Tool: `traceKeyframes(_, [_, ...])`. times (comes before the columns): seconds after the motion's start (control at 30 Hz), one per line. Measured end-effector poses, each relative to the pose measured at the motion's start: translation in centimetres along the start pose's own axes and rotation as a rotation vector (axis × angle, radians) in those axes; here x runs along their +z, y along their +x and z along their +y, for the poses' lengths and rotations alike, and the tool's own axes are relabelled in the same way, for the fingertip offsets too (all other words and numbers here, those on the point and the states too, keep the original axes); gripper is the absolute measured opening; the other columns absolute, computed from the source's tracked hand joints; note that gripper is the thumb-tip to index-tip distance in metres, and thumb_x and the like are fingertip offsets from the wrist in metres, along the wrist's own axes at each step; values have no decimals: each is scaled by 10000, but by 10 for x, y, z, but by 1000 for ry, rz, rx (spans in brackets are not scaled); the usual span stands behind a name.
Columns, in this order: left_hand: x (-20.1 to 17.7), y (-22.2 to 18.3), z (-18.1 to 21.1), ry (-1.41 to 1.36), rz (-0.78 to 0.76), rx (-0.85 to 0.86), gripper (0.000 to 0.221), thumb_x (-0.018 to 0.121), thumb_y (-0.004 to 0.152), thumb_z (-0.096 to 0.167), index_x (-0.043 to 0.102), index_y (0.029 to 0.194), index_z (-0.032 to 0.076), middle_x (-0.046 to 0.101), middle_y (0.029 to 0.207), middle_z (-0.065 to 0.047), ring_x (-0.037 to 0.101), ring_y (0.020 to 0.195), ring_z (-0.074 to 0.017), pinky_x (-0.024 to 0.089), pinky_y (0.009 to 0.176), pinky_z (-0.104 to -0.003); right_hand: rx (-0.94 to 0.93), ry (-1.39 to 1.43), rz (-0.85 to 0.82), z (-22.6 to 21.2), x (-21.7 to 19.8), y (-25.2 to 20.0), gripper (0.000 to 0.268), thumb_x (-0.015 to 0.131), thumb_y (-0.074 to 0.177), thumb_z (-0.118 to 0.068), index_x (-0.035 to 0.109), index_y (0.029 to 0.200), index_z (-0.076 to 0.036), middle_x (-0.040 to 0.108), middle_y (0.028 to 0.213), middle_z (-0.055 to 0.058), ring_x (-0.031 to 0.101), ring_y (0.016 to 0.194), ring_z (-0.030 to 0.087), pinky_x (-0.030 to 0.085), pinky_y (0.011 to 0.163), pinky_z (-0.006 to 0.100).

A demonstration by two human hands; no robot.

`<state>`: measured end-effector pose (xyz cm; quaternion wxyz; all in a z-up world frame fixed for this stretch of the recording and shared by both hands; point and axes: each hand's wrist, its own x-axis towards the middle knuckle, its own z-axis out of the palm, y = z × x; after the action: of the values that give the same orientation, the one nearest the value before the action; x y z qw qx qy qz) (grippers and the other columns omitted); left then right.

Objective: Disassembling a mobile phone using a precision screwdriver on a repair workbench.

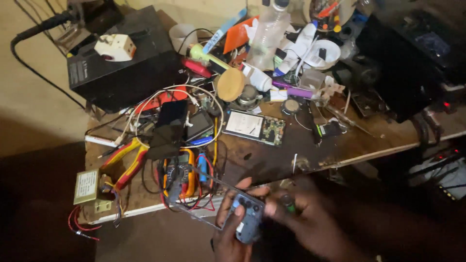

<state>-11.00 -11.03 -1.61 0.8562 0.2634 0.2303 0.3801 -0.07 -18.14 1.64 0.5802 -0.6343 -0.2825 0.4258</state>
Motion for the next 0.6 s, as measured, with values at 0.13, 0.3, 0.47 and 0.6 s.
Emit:
traceKeyframes(0.13, [1,1,14,-26,95,20,508,529,719,204,482,1155,-52,627,971,-317,608,890,-345,461,797,-376,-470,-600,213,-22,-24,30,272,620,728,-230,625,965,-95,602,887,52,605,736,143,507,572,252])
traceKeyframes(0.3, [5,-1,19,16,12,43,540,576,694,254,489,1124,-60,646,923,-301,624,868,-328,458,812,-364,-522,-1108,113,-2,-57,98,679,661,694,-365,403,1269,-112,435,1221,164,447,1096,306,402,835,403])
traceKeyframes(0.47, [2,0,25,26,-51,30,524,584,712,262,483,1111,-63,651,910,-259,632,807,-301,485,758,-379,-309,-1191,51,-13,-37,121,740,672,649,-473,425,1233,-92,417,1268,159,393,1149,325,346,894,452])
traceKeyframes(0.6, [-1,5,27,53,-78,-7,519,584,713,291,498,1117,-23,649,938,-237,645,817,-302,486,765,-368,-224,-1251,40,-11,-35,133,674,690,651,-428,447,1201,-124,431,1213,127,436,1097,297,409,812,432])
